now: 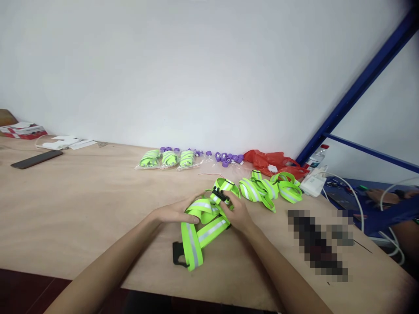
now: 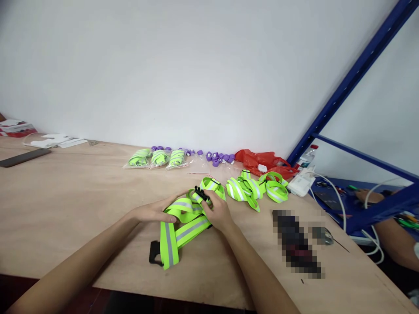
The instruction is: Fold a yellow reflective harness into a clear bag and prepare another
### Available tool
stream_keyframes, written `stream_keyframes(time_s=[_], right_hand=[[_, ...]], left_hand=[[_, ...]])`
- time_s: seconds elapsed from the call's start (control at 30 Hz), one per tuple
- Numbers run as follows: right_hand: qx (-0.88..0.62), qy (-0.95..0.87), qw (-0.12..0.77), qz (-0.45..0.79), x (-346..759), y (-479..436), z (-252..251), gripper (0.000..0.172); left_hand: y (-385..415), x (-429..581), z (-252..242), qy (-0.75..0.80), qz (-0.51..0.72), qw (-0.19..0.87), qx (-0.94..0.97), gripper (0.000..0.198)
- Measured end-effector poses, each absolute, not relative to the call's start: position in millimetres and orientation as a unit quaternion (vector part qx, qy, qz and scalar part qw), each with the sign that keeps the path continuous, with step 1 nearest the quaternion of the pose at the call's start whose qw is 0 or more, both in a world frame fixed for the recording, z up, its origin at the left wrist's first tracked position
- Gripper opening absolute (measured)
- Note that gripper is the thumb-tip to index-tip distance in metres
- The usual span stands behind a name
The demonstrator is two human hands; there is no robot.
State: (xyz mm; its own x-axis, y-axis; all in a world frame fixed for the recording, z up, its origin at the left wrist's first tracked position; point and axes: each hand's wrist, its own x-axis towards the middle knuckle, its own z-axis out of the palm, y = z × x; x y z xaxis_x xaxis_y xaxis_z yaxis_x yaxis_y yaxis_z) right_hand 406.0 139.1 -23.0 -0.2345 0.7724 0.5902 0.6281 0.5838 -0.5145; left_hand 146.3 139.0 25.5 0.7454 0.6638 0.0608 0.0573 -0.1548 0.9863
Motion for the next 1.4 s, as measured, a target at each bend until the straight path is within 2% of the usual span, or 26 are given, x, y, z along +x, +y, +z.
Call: stream_keyframes(time_s=[0.13, 0.3, 0.43, 0.53, 0.63, 0.8, 0.9, 1.0, 1.13, 1.23, 1.4], right_hand=[[-0.425, -0.830, 0.350, 0.087, 397, 134, -21, 0.035], [-0.400, -0.864, 0.292, 0.092, 384, 129, -23, 0.043], [-0.410, -0.862, 0.289, 0.078, 383, 129, -18, 0.052], [-0.447, -0.833, 0.326, 0.007, 382, 121, -5, 0.039], [-0.469, -0.822, 0.323, -0.022, 370, 91, 8, 0.023], [-0.498, -0.845, 0.162, 0.105, 334, 27, 10, 0.049], [-0.518, -0.836, 0.111, 0.145, 327, 17, 6, 0.040], [-0.515, -0.832, 0.111, 0.171, 338, 24, 9, 0.034], [-0.528, -0.813, 0.136, 0.206, 375, 35, 11, 0.049], [-0.575, -0.783, 0.161, 0.174, 415, 40, 1, 0.053], [-0.659, -0.724, 0.193, 0.067, 481, 42, -24, 0.040]], left_hand=[[140, 152, 12, 0.279, 0.301, 0.577, 0.707, 0.086], [145, 169, -12, 0.324, 0.391, 0.442, 0.739, 0.045], [152, 169, -19, 0.378, 0.424, 0.435, 0.698, 0.033], [157, 165, -20, 0.415, 0.453, 0.430, 0.662, 0.033], [161, 162, -20, 0.435, 0.478, 0.486, 0.588, 0.041], [167, 159, -20, 0.427, 0.514, 0.571, 0.478, 0.050], [172, 154, -17, 0.406, 0.566, 0.576, 0.428, 0.051], [178, 144, -9, 0.390, 0.610, 0.552, 0.413, 0.052], [183, 125, 11, 0.362, 0.687, 0.490, 0.395, 0.052], [186, 112, 24, 0.345, 0.738, 0.448, 0.369, 0.046], [193, 86, 40, 0.319, 0.807, 0.401, 0.292, 0.039]])
